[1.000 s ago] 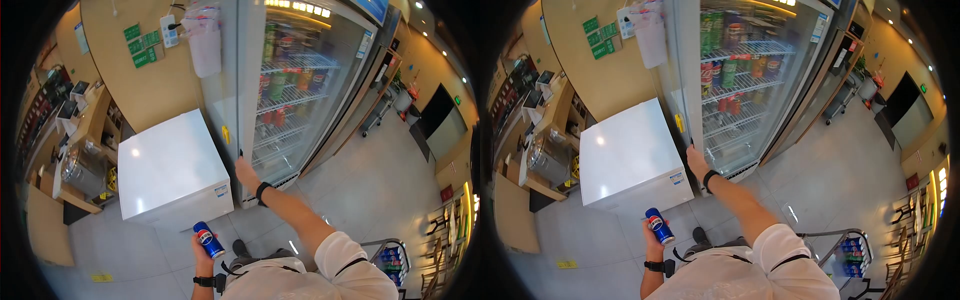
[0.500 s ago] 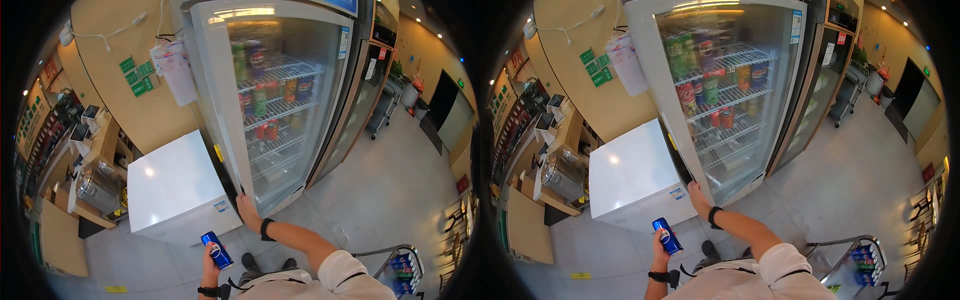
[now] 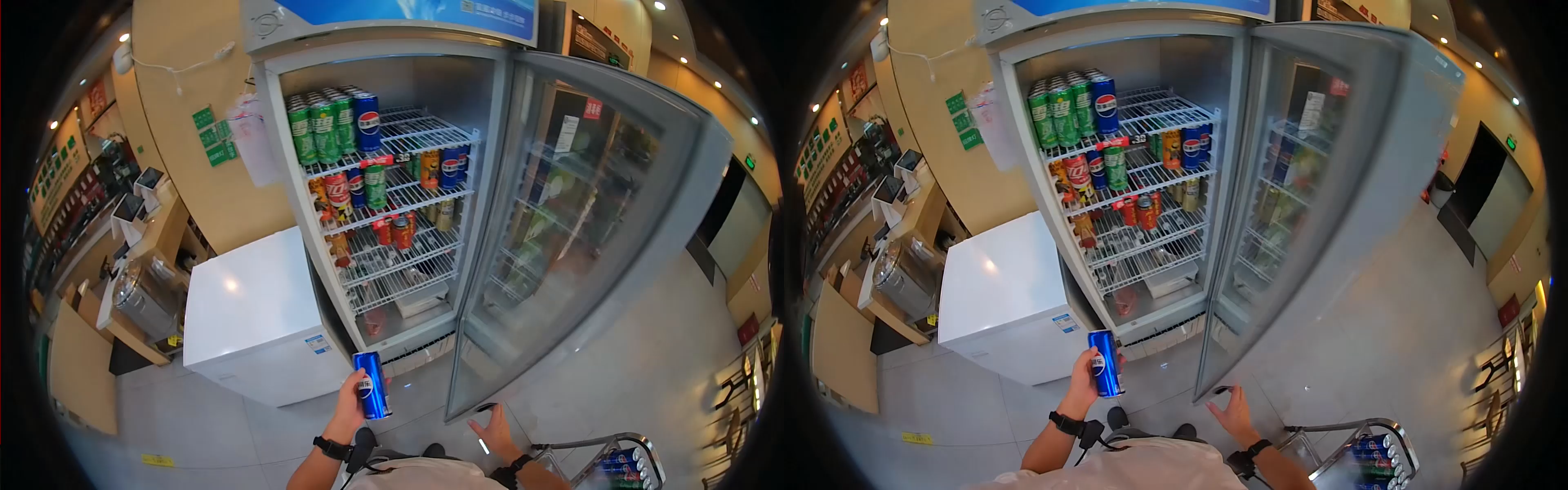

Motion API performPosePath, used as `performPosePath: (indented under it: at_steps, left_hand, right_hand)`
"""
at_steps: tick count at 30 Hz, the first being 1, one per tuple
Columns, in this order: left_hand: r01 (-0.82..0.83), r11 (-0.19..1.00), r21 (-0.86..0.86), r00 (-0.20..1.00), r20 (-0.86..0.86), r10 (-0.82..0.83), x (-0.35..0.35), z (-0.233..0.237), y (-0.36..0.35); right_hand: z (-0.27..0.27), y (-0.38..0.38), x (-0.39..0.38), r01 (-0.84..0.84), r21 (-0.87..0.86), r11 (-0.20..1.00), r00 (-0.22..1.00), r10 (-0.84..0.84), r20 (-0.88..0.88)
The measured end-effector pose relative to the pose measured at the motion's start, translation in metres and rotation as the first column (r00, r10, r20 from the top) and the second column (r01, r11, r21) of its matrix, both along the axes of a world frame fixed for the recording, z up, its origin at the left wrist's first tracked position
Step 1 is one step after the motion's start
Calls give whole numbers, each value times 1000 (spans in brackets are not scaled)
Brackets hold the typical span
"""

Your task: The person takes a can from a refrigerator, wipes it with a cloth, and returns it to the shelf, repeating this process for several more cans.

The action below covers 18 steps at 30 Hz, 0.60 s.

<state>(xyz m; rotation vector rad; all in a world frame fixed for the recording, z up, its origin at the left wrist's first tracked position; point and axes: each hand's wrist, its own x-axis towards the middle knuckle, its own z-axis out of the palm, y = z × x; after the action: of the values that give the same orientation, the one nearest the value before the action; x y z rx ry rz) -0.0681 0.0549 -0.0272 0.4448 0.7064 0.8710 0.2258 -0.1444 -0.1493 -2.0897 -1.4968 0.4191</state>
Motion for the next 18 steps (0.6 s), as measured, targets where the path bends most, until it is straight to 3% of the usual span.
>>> performPosePath:
  at_steps: [2, 4, 5, 7, 13, 16, 18]
  left_hand:
    - [61, 998, -19, 998, 11, -60, 27, 6, -6]
    - [143, 989, -21, 990, 22, -143, 51, 14, -13]
    - [145, 989, -9, 989, 18, -145, 60, 16, -16]
    - [173, 984, 33, 983, -64, -170, 77, 18, -21]
    - [80, 980, 182, 995, -80, -66, 102, 53, -25]
    - [64, 933, 355, 997, -58, -46, 104, 63, -17]
    - [23, 921, 390, 999, -31, -12, 107, 67, -12]
  right_hand:
    - [-27, -6, 14, 93, 86, 992, 994, -88, -59]
    - [-58, -8, 31, 426, 241, 872, 854, -300, -425]
    - [-63, -11, 44, 428, 251, 868, 853, -296, -431]
    - [-61, -18, 72, 627, 211, 750, 706, -434, -560]
    - [-55, -32, 162, 640, 282, 715, 731, -455, -508]
    - [-59, -31, 197, 618, 362, 698, 758, -404, -513]
    - [-62, -30, 216, 633, 323, 703, 749, -453, -483]
